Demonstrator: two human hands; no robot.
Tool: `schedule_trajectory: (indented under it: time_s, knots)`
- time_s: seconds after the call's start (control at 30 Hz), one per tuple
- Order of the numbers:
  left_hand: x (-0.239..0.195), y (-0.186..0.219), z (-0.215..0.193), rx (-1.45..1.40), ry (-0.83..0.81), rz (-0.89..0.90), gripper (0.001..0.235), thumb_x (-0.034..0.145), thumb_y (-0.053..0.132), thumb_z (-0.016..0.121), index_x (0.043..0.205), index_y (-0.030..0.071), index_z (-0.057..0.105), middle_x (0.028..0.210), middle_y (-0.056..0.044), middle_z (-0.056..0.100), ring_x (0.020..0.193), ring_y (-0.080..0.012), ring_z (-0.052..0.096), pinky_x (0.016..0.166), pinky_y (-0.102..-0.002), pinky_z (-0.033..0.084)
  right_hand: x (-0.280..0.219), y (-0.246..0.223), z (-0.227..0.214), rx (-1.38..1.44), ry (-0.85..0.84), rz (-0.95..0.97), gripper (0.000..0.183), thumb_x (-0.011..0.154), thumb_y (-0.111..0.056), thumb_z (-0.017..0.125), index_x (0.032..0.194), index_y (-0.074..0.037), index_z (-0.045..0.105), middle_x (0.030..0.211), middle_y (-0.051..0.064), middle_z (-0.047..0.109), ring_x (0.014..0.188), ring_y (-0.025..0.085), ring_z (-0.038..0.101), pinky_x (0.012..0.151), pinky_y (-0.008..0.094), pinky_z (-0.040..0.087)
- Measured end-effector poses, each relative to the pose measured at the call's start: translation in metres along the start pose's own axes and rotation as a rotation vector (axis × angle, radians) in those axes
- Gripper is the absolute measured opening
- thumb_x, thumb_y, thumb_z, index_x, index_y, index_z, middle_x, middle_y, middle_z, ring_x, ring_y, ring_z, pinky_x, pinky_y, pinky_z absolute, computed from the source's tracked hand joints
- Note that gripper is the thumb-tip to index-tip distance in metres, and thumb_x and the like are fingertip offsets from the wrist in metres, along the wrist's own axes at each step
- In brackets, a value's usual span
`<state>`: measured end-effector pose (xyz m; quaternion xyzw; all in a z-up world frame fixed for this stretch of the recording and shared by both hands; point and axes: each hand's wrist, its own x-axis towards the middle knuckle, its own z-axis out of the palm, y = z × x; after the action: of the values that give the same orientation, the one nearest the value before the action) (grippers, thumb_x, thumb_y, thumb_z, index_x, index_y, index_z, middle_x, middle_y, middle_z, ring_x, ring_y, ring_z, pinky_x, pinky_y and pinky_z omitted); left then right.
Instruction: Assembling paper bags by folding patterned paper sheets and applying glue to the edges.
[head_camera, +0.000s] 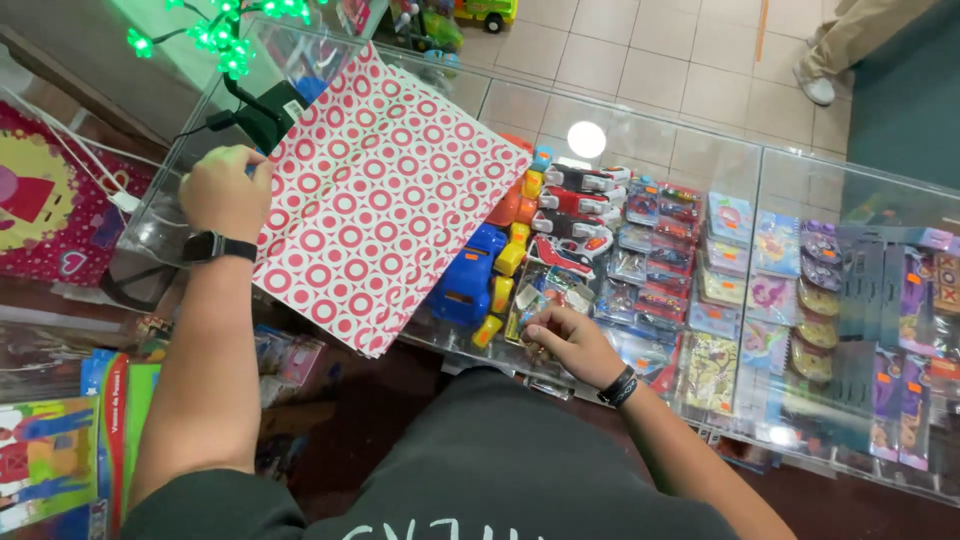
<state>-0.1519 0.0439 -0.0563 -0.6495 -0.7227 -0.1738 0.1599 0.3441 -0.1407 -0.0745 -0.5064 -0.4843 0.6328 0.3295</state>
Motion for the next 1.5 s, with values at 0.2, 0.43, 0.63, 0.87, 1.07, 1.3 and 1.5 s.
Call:
schedule_trajectory:
  time_s: [0.2,0.43,0.63,0.87,1.07,1.3,1.5]
  knots:
    - [-0.028,0.153,-0.084,0.090,0.242,0.313,0.013,0.099,0.038,0.075,0.096,0.025,0.074,0.081,0.001,0.067,0.078,-0.0215,0.072,0.068,-0.036,0.058,-0.037,0.024,-0.056,0.084,0.005,-0.067,0.015,0.097,-0.006,0.065,0.103,0.007,0.070,0.079,0.019,0.072,0.066,0.024,0.074,0.058,0.035,0.065]
    - [-0.097,0.361,-0.090,-0.128,0.213,0.615,0.010,0.096,0.030,0.067,0.098,0.020,0.068,0.091,-0.003,0.066,0.088,-0.0263,0.069,0.075,-0.041,0.055,-0.081,0.036,-0.123,0.182,0.107,-0.177,0.014,0.098,-0.004,0.063,0.100,0.008,0.070,0.082,0.019,0.071,0.069,0.023,0.073,0.057,0.035,0.064]
    - [-0.204,0.470,-0.040,-0.417,-0.025,1.000,0.012,0.095,0.020,0.060,0.105,0.016,0.065,0.119,-0.004,0.069,0.107,-0.0264,0.066,0.081,-0.038,0.054,-0.122,0.080,-0.195,0.002,0.503,-0.358,0.013,0.100,-0.009,0.067,0.104,0.003,0.072,0.081,0.017,0.072,0.071,0.024,0.073,0.056,0.035,0.064]
    - [-0.263,0.505,-0.055,-0.650,-0.341,1.195,0.012,0.100,0.021,0.060,0.104,0.012,0.066,0.128,-0.008,0.068,0.123,-0.0289,0.063,0.097,-0.041,0.050,-0.194,0.092,-0.256,-1.054,0.860,-0.615,0.025,0.095,-0.028,0.075,0.116,-0.015,0.073,0.116,0.005,0.071,0.113,0.025,0.066,0.093,0.040,0.047]
    - [-0.228,0.512,-0.097,-0.730,-0.664,1.099,0.030,0.097,0.040,0.068,0.101,0.011,0.069,0.110,-0.012,0.074,0.106,-0.0340,0.070,0.088,-0.045,0.055,-0.207,0.102,-0.259,-1.288,0.858,-0.507,0.033,0.094,-0.040,0.071,0.121,-0.021,0.072,0.131,0.000,0.071,0.128,0.017,0.061,0.102,0.040,0.035]
    - [-0.191,0.558,-0.040,-0.786,-0.411,1.179,0.023,0.098,0.037,0.068,0.111,0.018,0.072,0.114,-0.005,0.074,0.108,-0.0258,0.071,0.090,-0.040,0.055,-0.183,0.102,-0.227,-1.190,0.813,-0.585,0.024,0.092,-0.039,0.072,0.109,-0.021,0.071,0.120,0.001,0.068,0.112,0.024,0.063,0.086,0.039,0.041]
    - [-0.187,0.615,-0.035,-0.615,-0.583,1.372,0.075,0.097,0.058,0.061,0.151,0.008,0.049,0.157,-0.019,0.047,0.147,-0.0385,0.041,0.122,-0.054,0.024,-0.214,0.067,-0.218,-0.926,0.603,-0.767,0.016,0.095,-0.012,0.069,0.110,-0.005,0.070,0.105,0.014,0.072,0.094,0.035,0.071,0.076,0.045,0.054]
